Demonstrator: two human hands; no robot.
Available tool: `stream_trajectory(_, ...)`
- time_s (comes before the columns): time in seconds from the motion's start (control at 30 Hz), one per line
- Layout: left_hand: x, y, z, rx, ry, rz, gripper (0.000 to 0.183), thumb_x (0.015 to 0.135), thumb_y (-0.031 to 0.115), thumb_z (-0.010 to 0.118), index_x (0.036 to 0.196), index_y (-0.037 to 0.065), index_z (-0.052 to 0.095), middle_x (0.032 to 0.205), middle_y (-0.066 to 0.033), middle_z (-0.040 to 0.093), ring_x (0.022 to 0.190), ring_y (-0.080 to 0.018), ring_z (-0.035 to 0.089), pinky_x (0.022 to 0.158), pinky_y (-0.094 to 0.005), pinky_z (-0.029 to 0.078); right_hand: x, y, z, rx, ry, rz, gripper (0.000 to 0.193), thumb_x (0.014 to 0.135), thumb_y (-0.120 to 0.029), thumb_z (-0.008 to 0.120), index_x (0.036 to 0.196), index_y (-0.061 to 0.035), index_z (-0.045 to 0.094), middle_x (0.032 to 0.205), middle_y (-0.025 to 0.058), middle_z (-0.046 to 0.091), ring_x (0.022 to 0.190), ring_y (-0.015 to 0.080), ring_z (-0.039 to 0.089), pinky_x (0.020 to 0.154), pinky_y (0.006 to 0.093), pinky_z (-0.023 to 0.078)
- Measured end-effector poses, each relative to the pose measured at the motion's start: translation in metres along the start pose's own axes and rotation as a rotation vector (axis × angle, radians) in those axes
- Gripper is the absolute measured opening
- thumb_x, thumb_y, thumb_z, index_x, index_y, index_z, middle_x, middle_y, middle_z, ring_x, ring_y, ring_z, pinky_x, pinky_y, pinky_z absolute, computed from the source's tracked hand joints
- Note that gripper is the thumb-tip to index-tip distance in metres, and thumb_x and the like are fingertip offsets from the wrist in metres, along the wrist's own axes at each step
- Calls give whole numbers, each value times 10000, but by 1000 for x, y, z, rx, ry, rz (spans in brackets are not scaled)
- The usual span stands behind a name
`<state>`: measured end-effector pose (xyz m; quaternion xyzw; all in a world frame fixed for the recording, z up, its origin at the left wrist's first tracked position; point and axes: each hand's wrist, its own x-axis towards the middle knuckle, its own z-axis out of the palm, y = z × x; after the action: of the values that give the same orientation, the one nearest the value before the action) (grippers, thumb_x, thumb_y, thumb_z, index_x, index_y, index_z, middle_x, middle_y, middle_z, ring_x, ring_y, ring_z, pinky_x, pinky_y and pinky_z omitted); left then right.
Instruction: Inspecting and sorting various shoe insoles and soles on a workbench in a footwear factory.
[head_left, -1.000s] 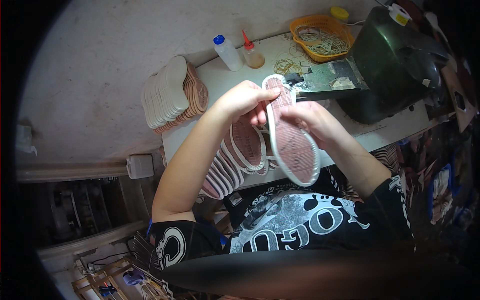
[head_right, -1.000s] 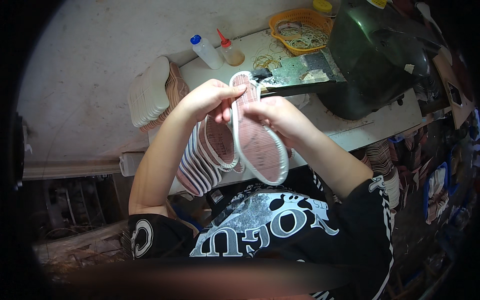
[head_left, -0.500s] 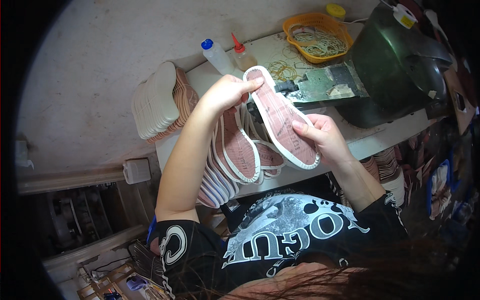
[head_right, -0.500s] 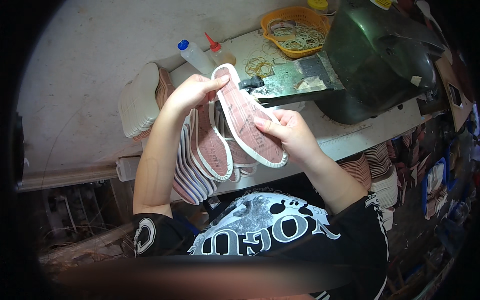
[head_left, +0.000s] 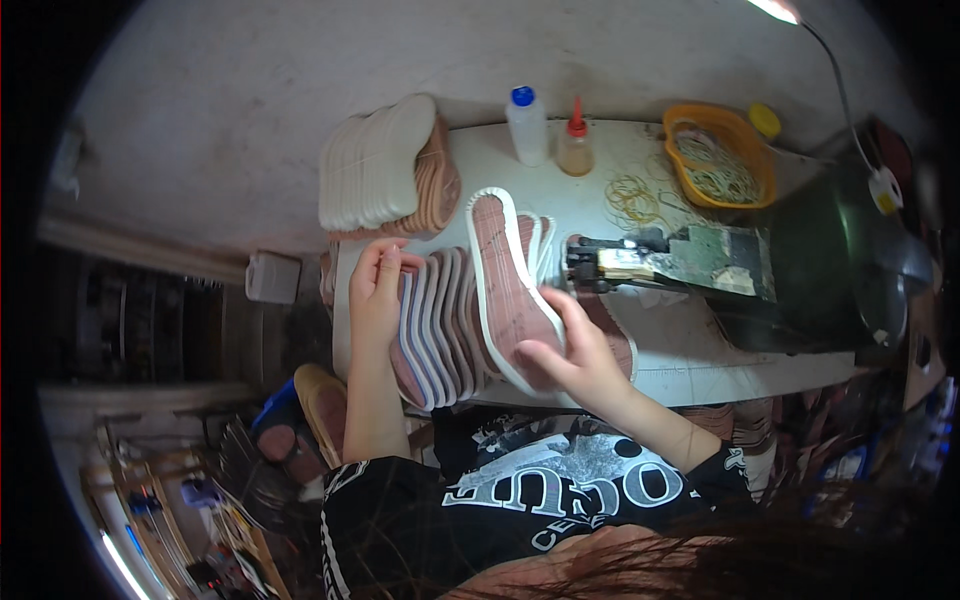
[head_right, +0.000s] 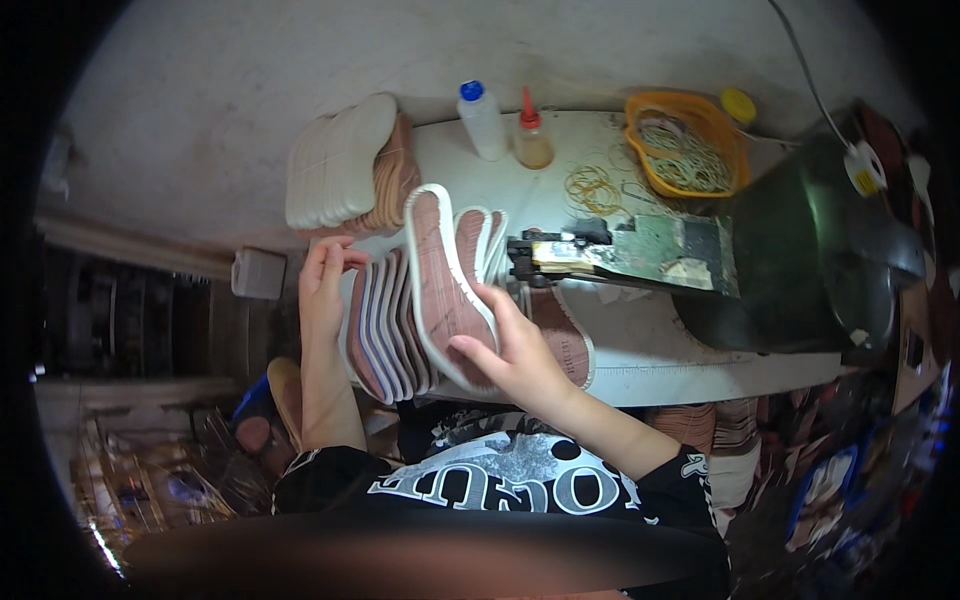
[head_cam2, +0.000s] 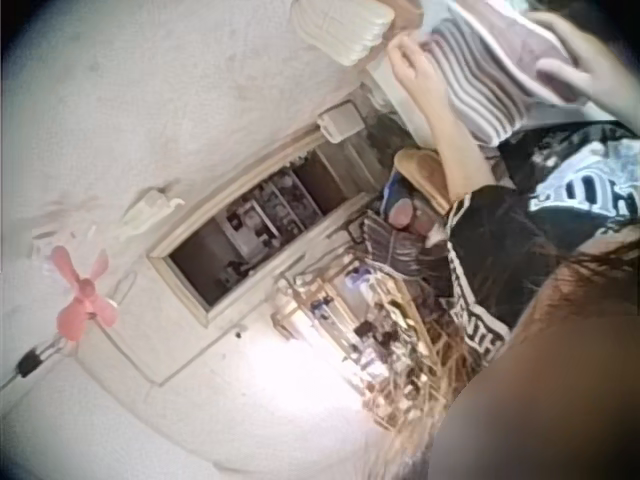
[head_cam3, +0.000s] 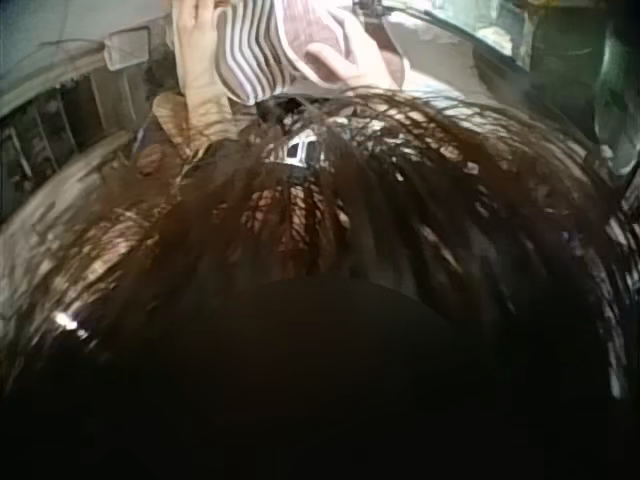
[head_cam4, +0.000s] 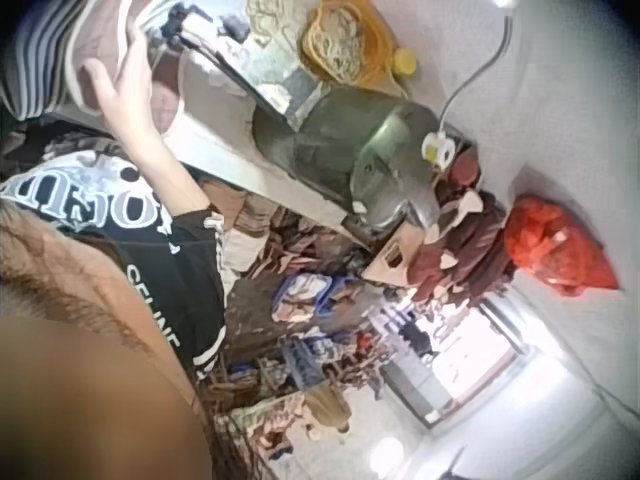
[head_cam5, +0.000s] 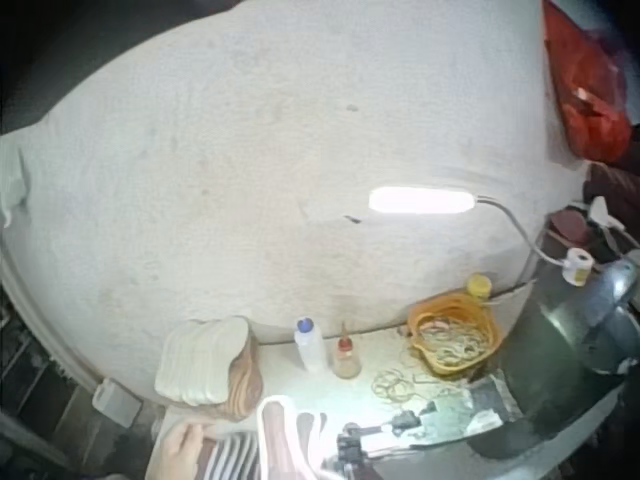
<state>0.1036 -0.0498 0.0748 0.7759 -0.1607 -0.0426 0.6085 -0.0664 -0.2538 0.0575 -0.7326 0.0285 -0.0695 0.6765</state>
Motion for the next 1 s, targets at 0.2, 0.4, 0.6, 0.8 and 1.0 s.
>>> stream_trajectory(0.2,-64,-145,-59,823,30,-369,671,793,512,639,1164,-36,526,1170,-237,542,1121,-376,503,979,-452,365,-10,22,20,-474,-66,-396,472,766,-39,663,1224,-46,547,1419,206,364,1291,348,370,1045,427,296)
stream_trajectory(0.4,-58,-98,-51,715,74,-496,751,663,470,757,1160,-23,488,1217,-207,500,1127,-357,499,966,-448,369,-29,5,-23,-319,-234,-367,181,751,7,649,928,-33,663,1125,125,638,1028,289,589,903,388,429)
stream_trajectory(0.6,-55,-67,-48,796,197,-292,781,577,274,840,1175,-12,428,1151,-199,500,1080,-376,518,935,-407,412,-13,-63,-111,-944,-442,-686,201,720,-10,650,918,-46,653,966,108,673,771,213,640,648,334,492)
stream_trajectory(0.8,-59,-2,-37,653,264,-166,824,598,185,843,1243,-47,387,1220,-236,520,1141,-303,534,952,-359,426,-41,-100,-131,1355,-943,-811,192,835,-181,640,716,-30,639,638,98,648,465,186,588,520,339,516)
stream_trajectory(1.0,-66,33,43,-580,-260,12,577,706,196,816,1142,-13,502,1052,-75,620,947,-144,600,841,-288,481,-13,25,-27,486,-304,-72,402,970,-395,455,1035,-12,555,794,32,573,678,94,533,605,220,415)
